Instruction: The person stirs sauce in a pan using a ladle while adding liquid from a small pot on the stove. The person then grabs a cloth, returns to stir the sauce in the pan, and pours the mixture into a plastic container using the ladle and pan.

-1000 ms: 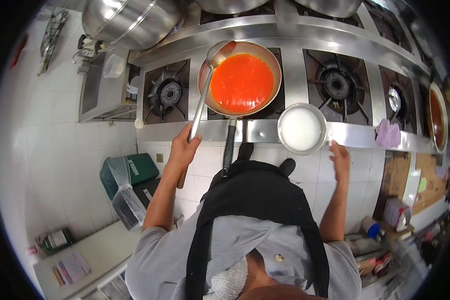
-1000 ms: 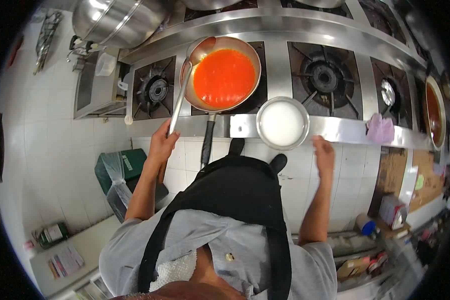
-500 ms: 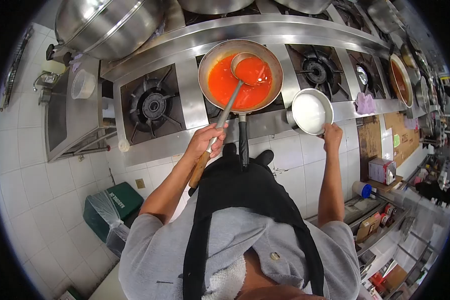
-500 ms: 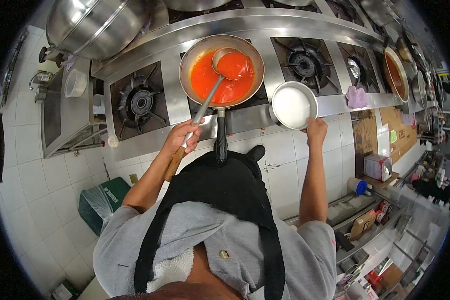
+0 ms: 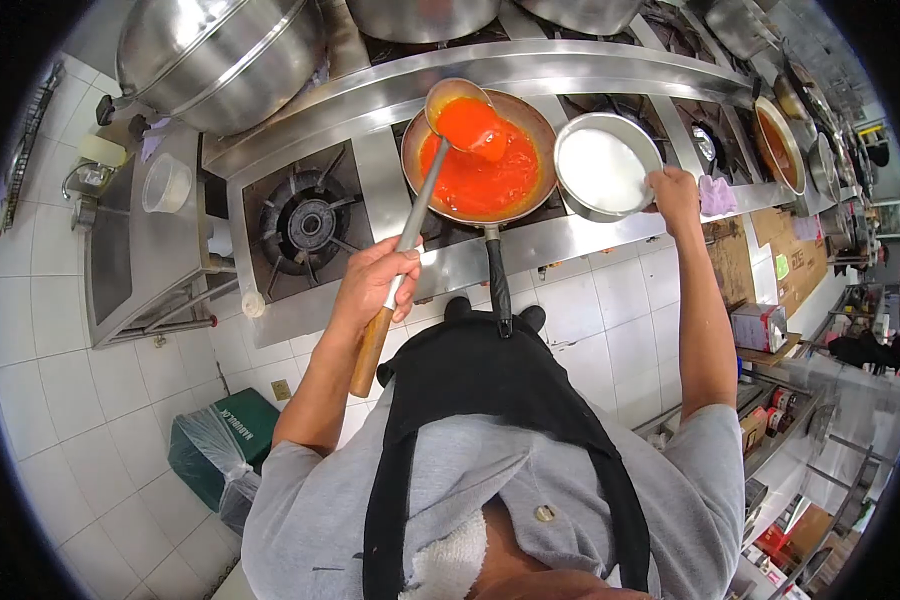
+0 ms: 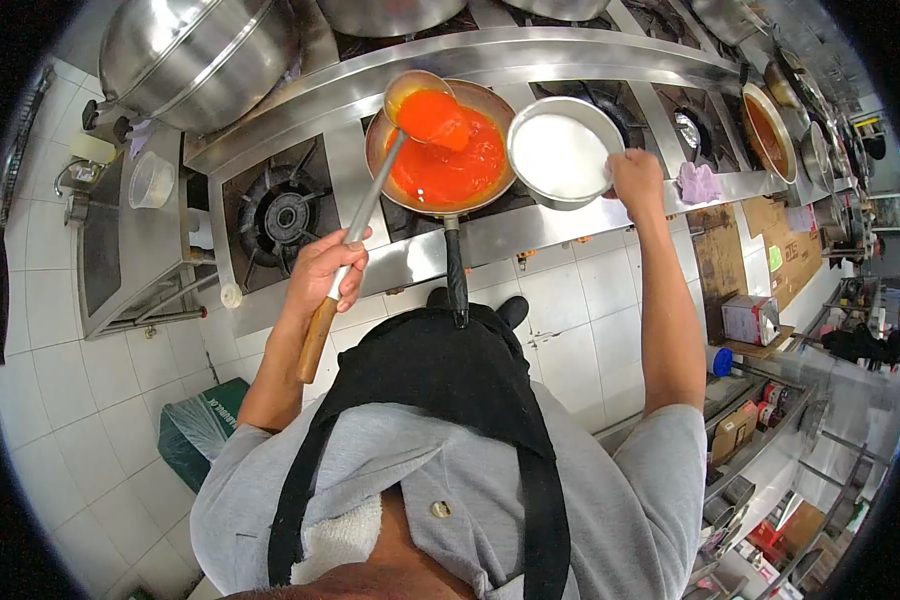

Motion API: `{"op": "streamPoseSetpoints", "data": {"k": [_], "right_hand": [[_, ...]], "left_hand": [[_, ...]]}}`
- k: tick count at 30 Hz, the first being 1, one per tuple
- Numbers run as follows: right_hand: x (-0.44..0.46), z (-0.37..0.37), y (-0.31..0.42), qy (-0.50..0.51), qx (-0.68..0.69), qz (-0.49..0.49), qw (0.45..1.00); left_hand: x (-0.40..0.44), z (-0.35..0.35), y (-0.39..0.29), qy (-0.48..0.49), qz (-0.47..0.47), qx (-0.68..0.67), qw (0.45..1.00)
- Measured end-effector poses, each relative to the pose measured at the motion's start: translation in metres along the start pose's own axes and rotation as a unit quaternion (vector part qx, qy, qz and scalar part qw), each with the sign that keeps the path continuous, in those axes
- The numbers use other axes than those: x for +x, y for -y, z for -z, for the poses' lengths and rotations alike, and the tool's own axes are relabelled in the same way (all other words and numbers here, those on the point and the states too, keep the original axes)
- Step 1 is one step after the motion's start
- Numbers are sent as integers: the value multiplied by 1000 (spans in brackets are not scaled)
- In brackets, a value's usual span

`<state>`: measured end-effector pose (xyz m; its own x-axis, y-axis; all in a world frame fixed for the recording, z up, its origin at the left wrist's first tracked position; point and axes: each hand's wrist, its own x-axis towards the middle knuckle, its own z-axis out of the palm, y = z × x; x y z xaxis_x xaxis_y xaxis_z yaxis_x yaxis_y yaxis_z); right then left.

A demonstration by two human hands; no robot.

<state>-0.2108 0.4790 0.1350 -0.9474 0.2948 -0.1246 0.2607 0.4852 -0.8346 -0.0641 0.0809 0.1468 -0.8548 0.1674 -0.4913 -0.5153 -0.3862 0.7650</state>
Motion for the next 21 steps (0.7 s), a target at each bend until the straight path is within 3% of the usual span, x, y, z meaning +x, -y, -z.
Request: {"op": "streamPoseSetpoints", "data": {"k": [6,9,12,13,16,17,20,21], "right_hand": [[4,-13,45,19,-71,22,997],[9,-20,58,20,-91,32,995],[12,-24,68,16,-124,53,991],[12,-25,71,15,-136,63,989],[8,-30,84,11,-153,67,986],[7,-31,86,8,-155,63,986],[19,-34,79,2,-191,83,978],[17,-35,81,1,-186,79,979]], "left_hand": [[-12,1,-16,-60,-88,106,989],[-3,9,-13,-81,-72,222,969],[18,21,5,-92,-149,360,916],[31,32,19,-111,-136,416,892],[61,53,58,-115,-194,429,874],[77,66,80,-94,-290,451,839],[54,35,63,-30,-11,309,951],[51,29,67,8,-3,189,982]]}}
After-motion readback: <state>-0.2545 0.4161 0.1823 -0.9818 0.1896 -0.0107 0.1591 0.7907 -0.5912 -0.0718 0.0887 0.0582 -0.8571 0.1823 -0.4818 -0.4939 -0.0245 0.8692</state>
